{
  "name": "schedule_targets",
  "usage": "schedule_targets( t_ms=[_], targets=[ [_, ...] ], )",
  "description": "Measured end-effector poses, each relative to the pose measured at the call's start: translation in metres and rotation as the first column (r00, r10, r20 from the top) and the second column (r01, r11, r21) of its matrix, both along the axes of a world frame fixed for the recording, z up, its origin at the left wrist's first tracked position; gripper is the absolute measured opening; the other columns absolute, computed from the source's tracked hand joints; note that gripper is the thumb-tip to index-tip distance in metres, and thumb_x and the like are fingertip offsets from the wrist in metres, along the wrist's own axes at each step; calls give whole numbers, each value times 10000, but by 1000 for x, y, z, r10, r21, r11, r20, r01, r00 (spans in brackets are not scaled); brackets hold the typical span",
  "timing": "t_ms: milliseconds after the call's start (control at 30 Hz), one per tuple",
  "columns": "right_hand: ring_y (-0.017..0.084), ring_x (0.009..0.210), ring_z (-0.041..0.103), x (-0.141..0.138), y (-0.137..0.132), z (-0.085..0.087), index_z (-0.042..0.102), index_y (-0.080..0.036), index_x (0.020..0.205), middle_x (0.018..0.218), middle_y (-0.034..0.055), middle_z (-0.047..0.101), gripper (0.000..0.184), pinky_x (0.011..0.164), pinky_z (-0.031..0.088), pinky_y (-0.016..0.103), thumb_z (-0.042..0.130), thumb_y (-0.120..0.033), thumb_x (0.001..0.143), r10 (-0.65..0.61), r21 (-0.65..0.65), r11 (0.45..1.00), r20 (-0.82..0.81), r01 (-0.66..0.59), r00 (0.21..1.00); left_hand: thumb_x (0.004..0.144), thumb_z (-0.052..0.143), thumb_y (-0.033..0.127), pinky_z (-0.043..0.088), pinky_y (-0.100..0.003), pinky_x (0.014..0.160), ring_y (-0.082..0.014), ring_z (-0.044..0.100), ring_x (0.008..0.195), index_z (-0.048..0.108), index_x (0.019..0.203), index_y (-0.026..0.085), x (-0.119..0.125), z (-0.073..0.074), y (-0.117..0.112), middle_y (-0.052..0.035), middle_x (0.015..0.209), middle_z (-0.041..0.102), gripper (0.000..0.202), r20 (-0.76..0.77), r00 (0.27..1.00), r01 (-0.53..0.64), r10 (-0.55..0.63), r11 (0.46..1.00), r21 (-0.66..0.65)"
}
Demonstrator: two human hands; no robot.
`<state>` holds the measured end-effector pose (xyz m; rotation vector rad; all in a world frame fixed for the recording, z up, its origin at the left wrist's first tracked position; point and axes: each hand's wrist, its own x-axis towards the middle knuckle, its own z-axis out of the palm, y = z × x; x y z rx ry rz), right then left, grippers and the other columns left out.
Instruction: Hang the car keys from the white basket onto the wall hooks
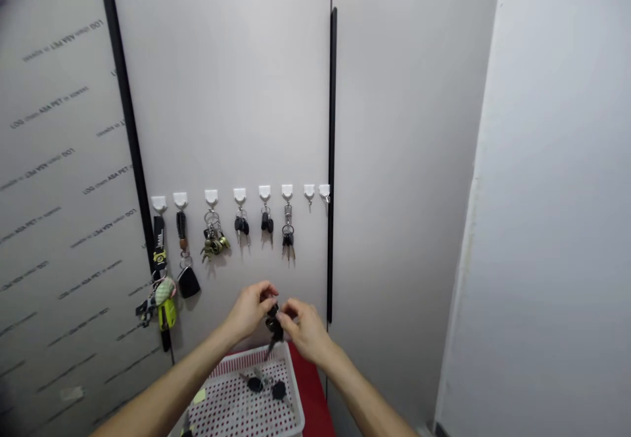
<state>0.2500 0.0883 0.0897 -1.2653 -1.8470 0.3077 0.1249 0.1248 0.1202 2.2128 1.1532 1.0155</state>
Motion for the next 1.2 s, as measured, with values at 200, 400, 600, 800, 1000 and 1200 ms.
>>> schedule_targets(
  t_ms=[200, 400, 600, 800, 1000, 1200],
  targets=[
    [105, 610, 473, -1, 6, 1, 503, -139, 720, 668, 19, 540, 163, 582, 376, 227, 474, -261, 617, 29, -33, 999, -329, -42, 944, 581, 434, 136, 340, -167, 500, -62, 432, 516, 508, 669, 138, 6, 11, -1, 30, 540, 479, 115, 130, 992, 4, 1, 999, -38],
    [96, 520, 452, -4, 3, 7, 510, -147, 602, 562, 5, 523, 142, 518, 361, 216, 443, -269, 627, -63, -35, 998, -320, 55, 945, 569, 448, 147, 342, -170, 487, -63, 432, 507, 503, 641, 127, 11, 16, 1, 23, 541, 479, 93, 242, 970, -13, 36, 995, -97],
    [96, 517, 443, 8, 7, 28, 511, -153, 541, 550, 2, 498, 158, 493, 341, 206, 441, -273, 615, -147, 74, 983, -237, 169, 960, 589, 422, 177, 335, -182, 479, -64, 427, 477, 502, 644, 127, 9, 9, 12, 28, 503, 464, 109, 187, 982, 2, 24, 990, -138],
    [95, 521, 457, 44, 28, 92, 529, -142, 582, 553, 9, 533, 174, 517, 353, 210, 456, -299, 598, -225, 176, 946, -250, 273, 942, 592, 420, 180, 334, -188, 482, -62, 429, 476, 504, 693, 118, 7, 19, 15, 24, 521, 466, 145, 164, 986, 65, -37, 984, -165],
    [83, 445, 454, 62, 59, 145, 546, -134, 582, 504, 4, 525, 193, 464, 369, 212, 476, -314, 568, -300, 240, 888, -344, 393, 889, 592, 425, 190, 336, -183, 480, -61, 431, 484, 509, 700, 124, 8, 38, 14, 18, 547, 487, 152, 160, 985, 79, -59, 989, -123],
    [101, 444, 492, 57, 80, 158, 552, -128, 573, 485, 21, 534, 172, 477, 387, 227, 468, -278, 575, -385, 190, 849, -417, 493, 823, 597, 430, 193, 341, -174, 477, -59, 447, 495, 510, 714, 131, 12, 49, 19, 5, 608, 520, 155, 164, 985, 61, -50, 996, -61]
  ],
)
